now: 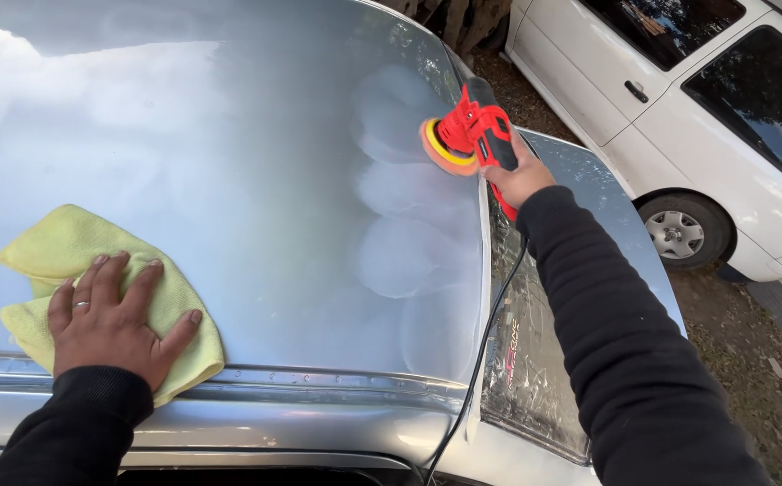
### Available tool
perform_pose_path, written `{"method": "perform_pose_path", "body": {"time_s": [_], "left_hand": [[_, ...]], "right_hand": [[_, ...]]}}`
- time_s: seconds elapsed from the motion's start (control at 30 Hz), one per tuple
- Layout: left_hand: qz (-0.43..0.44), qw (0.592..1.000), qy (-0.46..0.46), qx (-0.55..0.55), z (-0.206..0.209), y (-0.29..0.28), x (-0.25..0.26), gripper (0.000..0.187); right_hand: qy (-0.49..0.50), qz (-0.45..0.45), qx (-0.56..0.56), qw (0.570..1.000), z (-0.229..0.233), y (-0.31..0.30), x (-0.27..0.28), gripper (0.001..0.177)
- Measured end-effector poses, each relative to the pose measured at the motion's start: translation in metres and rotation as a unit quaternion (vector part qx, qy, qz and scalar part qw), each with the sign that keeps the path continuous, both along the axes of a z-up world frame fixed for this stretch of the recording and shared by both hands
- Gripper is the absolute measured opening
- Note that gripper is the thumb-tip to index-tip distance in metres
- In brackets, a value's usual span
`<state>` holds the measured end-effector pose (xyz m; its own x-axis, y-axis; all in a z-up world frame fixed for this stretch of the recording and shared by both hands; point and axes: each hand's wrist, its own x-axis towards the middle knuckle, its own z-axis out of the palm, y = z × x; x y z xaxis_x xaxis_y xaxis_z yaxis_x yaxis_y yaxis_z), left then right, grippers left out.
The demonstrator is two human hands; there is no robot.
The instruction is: The person wipes the hood of a silver car with a yellow cloth, applies a white polishing compound from a yellow bottle, and then uses a red electric polisher to buff the surface. The person moves the polisher across the hood in circular motions while holding the cloth in the other hand.
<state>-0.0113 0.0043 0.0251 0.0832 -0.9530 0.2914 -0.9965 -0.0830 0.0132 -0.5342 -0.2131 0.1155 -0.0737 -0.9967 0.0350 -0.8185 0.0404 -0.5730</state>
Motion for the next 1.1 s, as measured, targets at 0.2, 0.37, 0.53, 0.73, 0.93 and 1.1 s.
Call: {"method": "perform_pose_path", "body": {"time_s": [0.2, 0.37, 0.53, 0.73, 0.93, 1.1], "left_hand": [[0.001, 1.000, 0.004, 0.019, 0.004, 0.001, -0.002, 0.080], [-0.008, 1.000, -0.002, 0.011, 0.005, 0.000, -0.001, 0.080], [-0.021, 1.000, 0.017, 0.003, 0.005, 0.000, -0.002, 0.081], [-0.027, 0.999, 0.026, 0.000, 0.004, 0.002, 0.001, 0.079], [-0.042, 0.999, 0.033, -0.004, 0.002, 0.003, 0.001, 0.078], [-0.054, 0.998, 0.029, -0.010, -0.003, 0.001, 0.006, 0.078]], "right_hand": [[-0.034, -0.024, 0.020, 0.999, -0.004, 0.050, -0.004, 0.099], [0.023, 0.055, -0.041, 0.997, 0.000, 0.056, 0.038, 0.097], [0.041, 0.103, -0.021, 0.994, 0.018, 0.056, 0.078, 0.099], [0.041, 0.084, 0.072, 0.993, 0.058, 0.137, 0.113, 0.100], [0.039, 0.102, 0.064, 0.992, 0.047, 0.222, 0.102, 0.099], [0.020, 0.107, 0.088, 0.990, 0.052, 0.293, 0.108, 0.096]]}}
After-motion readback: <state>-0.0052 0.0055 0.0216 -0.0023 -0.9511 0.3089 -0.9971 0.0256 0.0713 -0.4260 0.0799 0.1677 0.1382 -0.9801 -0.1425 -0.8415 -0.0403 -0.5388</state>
